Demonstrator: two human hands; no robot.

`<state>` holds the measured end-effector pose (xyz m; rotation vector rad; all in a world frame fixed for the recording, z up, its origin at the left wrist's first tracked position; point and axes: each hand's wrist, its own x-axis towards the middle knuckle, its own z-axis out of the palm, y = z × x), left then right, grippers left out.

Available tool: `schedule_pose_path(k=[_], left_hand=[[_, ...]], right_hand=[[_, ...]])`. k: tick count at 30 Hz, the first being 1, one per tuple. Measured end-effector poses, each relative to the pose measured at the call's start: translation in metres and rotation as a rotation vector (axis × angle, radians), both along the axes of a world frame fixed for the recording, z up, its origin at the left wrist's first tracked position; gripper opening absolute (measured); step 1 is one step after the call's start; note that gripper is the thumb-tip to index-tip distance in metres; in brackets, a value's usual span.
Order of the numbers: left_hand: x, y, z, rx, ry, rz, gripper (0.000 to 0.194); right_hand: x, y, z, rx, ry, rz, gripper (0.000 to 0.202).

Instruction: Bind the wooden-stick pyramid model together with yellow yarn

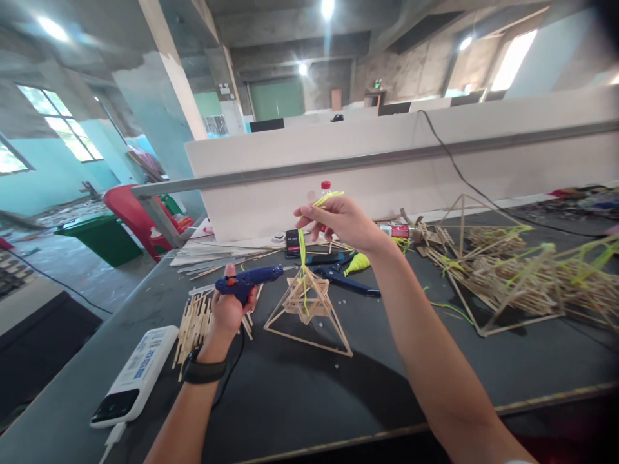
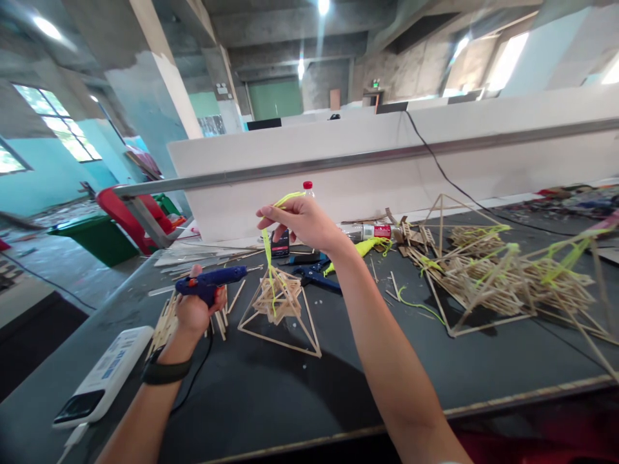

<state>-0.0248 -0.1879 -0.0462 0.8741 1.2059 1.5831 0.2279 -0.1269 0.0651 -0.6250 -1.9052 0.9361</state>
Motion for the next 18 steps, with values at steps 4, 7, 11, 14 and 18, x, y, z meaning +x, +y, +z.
schedule_pose_path(k=[4,7,11,14,18], left_hand=[[0.0028,-0.0001,-0.0004,-0.032,-0.012,0.048,0.049],[0.0056,-0.001,-0.001,-0.054,-0.016,0.068,0.05],[0.0079,0.0001,-0.002,-0.077,-0.014,0.104,0.051],[0.0089,0.0019,-0.003,-0.079,-0.011,0.134,0.051],[0.0097,0.0034,-0.0051,-0.069,0.003,0.136,0.053]], right_hand=[[0.0002,0.0001,-0.0006,0.004,0.013,0.005,0.044],[0.0006,-0.0001,-0.0007,0.001,0.014,0.009,0.044],[0.0011,-0.0004,-0.0006,-0.006,0.011,0.005,0.045],[0.0014,-0.0002,-0.0006,-0.003,0.008,0.0,0.046],[0.0019,0.0001,-0.0008,0.004,0.018,0.012,0.045]])
